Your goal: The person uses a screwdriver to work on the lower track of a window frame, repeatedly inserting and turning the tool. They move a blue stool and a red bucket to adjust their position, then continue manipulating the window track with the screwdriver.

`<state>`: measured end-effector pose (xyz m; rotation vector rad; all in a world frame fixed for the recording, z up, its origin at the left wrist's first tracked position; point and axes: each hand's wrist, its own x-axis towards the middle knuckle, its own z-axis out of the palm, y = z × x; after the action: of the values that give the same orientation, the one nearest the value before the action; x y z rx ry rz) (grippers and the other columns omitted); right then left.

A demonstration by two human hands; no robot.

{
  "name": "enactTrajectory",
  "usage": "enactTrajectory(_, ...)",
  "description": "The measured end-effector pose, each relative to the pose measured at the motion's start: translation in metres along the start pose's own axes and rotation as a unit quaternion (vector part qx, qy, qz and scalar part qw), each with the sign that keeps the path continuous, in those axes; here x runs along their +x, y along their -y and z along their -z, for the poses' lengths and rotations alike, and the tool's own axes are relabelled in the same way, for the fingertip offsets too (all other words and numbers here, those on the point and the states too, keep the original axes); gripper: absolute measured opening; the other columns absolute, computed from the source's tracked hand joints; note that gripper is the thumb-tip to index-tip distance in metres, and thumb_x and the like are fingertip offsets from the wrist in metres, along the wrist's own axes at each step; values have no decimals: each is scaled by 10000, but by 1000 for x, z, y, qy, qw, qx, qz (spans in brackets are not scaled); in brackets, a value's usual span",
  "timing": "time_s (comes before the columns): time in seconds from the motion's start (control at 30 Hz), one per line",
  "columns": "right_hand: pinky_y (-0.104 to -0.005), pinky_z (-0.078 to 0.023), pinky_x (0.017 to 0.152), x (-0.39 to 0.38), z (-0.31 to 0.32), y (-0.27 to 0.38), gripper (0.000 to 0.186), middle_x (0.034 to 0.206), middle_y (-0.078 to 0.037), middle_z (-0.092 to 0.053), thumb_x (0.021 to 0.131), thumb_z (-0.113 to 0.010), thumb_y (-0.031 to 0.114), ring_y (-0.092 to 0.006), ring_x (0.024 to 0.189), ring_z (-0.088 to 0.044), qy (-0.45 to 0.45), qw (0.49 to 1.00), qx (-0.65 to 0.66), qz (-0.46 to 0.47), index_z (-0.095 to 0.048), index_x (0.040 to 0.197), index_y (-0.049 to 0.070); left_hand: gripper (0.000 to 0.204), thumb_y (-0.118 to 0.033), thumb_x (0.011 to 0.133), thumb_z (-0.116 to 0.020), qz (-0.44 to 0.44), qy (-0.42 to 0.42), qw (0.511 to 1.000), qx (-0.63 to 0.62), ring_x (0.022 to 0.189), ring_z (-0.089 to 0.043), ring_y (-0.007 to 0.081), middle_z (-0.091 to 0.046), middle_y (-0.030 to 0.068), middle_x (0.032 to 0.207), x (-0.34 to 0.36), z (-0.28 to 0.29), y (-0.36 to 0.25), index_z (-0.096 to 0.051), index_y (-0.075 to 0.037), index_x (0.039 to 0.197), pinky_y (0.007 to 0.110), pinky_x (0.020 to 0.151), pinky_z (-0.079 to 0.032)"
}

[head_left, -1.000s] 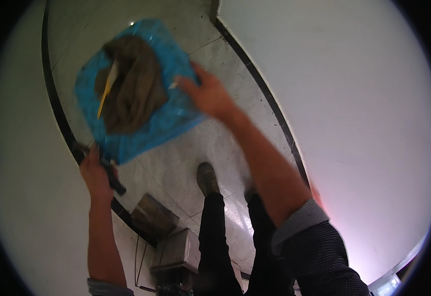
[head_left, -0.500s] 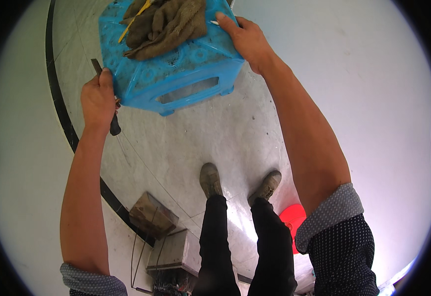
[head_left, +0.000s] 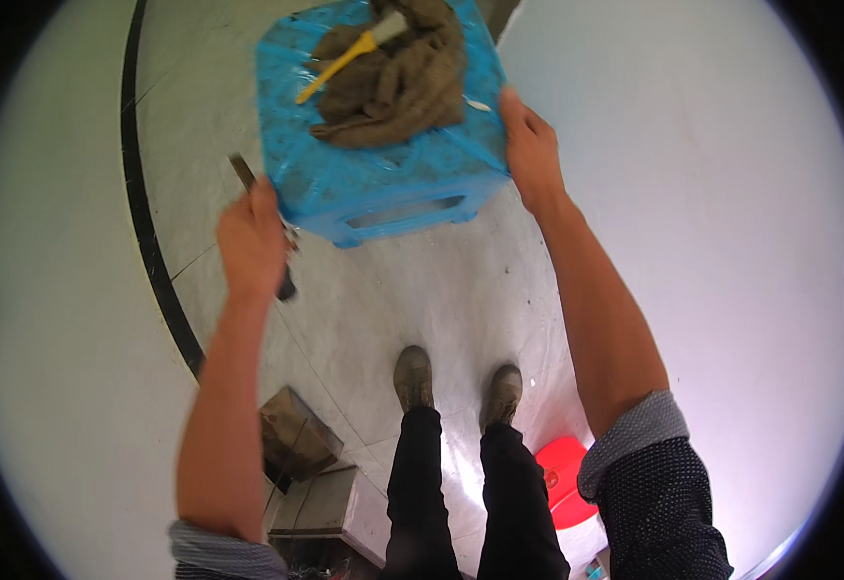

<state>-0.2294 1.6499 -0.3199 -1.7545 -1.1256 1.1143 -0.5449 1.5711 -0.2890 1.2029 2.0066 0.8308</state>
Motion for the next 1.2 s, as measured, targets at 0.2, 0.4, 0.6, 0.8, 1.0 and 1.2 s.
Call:
enactTrajectory(0.2, -355, -455, 842, -71, -37, -54, 440, 957, -124, -607, 1077, -440, 363, -198, 898, -544, -225, 971, 46, 73, -596, 1132, -44, 440, -354, 1061, -506, 148, -3, 986, -83, 540, -522, 84, -561, 36, 645, -170, -10, 54, -746, 14, 1083, 310, 507, -450)
enactTrajectory(0.4, -386, -516, 672, -198, -162, -192, 118, 792, -150, -679, 949, -586, 136, -308, 727, -667, 66, 992, -106, 13, -681, 966, 69, 440, -312, 1070, -451, 243, -47, 934, -257, 523, -586, 113, -734, 134, 982, -249, -21, 62, -626, 55, 1239, 270, 465, -446)
enactTrajectory(0.6, -448, -525, 827, -135, -334, -231, 199, 1067, -184, -614, 931, -623, 107, -338, 995, -649, 310, 895, -251, 199, -650, 1119, 47, 465, -362, 1043, -436, 314, -202, 856, -359, 467, -592, 202, -722, 159, 934, -237, -23, 95, -659, 33, 1147, 297, 456, -439)
enactTrajectory(0.8, -416, -579, 831, -44, -433, -247, 222, 1153, -190, -538, 859, -639, 22, -357, 981, -644, 209, 836, -397, 315, -584, 1074, 17, 521, -410, 1085, -398, 368, -75, 845, -380, 583, -615, 176, -707, 171, 991, -246, 18, 82, -627, 33, 1237, 304, 487, -470)
enactTrajectory(1.0, -388, -601, 702, -42, -427, -281, 123, 972, -139, -593, 809, -706, 36, -320, 856, -673, 224, 778, -477, 341, -626, 903, 32, 512, -401, 1083, -415, 301, -104, 858, -402, 599, -614, 177, -711, 164, 946, -241, 11, 82, -637, 43, 1208, 310, 514, -474)
enactTrajectory(1.2, -331, -607, 699, -86, -410, -307, 55, 938, -130, -671, 810, -686, 28, -272, 879, -700, 265, 741, -543, 293, -673, 861, 47, 449, -340, 1070, -491, 369, -47, 848, -379, 602, -592, 143, -726, 168, 914, -235, 2, 70, -672, 62, 1156, 297, 537, -455)
